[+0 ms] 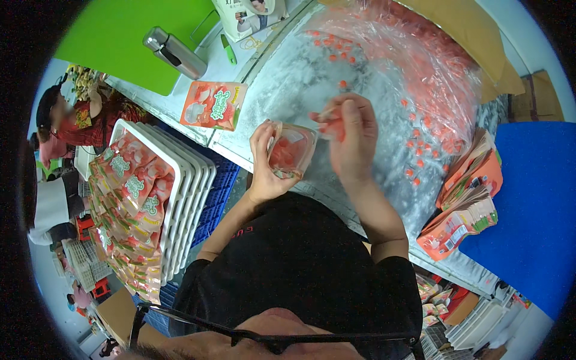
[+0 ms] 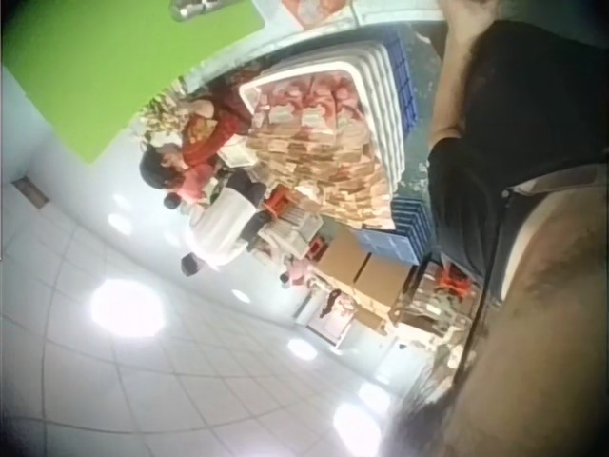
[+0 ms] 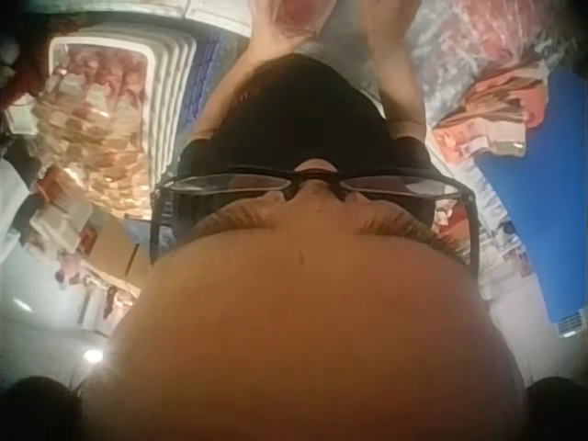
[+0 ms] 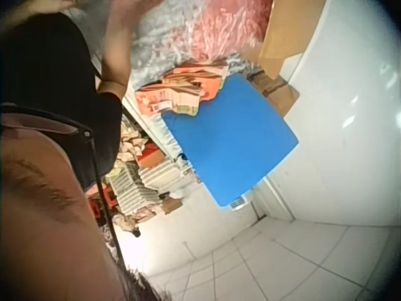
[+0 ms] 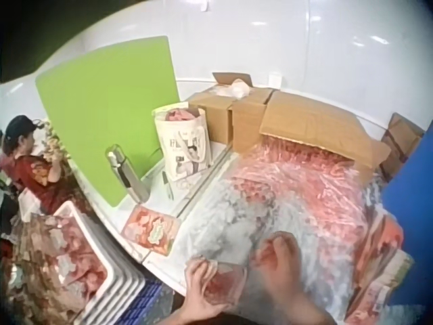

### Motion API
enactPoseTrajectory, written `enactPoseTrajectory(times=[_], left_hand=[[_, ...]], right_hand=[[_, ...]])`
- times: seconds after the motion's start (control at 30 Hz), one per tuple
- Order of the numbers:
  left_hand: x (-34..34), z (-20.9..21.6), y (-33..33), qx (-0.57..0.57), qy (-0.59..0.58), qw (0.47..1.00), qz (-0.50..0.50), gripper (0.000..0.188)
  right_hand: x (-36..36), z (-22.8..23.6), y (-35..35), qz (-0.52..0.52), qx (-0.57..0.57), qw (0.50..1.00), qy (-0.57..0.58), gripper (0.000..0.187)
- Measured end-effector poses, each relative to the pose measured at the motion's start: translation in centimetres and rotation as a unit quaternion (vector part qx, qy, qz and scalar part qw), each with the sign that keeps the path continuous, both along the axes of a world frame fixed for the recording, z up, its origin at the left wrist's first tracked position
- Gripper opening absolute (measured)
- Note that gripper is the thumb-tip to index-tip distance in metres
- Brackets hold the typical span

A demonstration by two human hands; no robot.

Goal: Manually filling and sealing product bags with small red candies on a production line.

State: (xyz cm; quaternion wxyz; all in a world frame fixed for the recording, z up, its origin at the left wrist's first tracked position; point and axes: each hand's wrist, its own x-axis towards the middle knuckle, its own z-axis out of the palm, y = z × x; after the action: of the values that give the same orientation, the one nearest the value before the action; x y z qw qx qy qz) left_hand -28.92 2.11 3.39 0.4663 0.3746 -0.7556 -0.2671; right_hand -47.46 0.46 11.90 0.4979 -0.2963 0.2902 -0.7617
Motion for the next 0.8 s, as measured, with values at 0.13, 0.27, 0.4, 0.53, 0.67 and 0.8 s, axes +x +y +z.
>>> enactPoseTrajectory(times=[0.13,0.27,0.4,0.53,0.67,0.8], left_hand=[[-0.8,0.6,0.2,0.013,0.004,1.0,0.024,0.121],[-1.0,0.8,0.2,0.028,-0.007,0.999,0.045,0.123],[-1.2,0.7,0.2,0.046,0.014,0.998,0.051,0.126],[-1.2,0.4,0.2,0.044,0.037,0.995,0.086,0.13],[-0.8,-3.0,0.4,0.061,0.126,0.984,0.11,0.136],[2.1,-2.7,0.4,0.042,0.075,0.993,0.087,0.145]], right_hand=[[1.8,-1.1,0.6,0.014,0.002,0.985,0.17,0.025],[2.7,-1.2,0.6,0.043,-0.041,0.981,0.184,0.033],[3.1,0.3,0.7,0.083,-0.062,0.981,0.162,0.035],[1.9,0.5,0.3,-0.007,-0.144,0.921,0.362,0.034],[1.3,1.6,1.1,-0.018,-0.235,0.693,0.681,0.029],[0.3,0.7,0.6,0.061,-0.272,0.656,0.701,0.019]])
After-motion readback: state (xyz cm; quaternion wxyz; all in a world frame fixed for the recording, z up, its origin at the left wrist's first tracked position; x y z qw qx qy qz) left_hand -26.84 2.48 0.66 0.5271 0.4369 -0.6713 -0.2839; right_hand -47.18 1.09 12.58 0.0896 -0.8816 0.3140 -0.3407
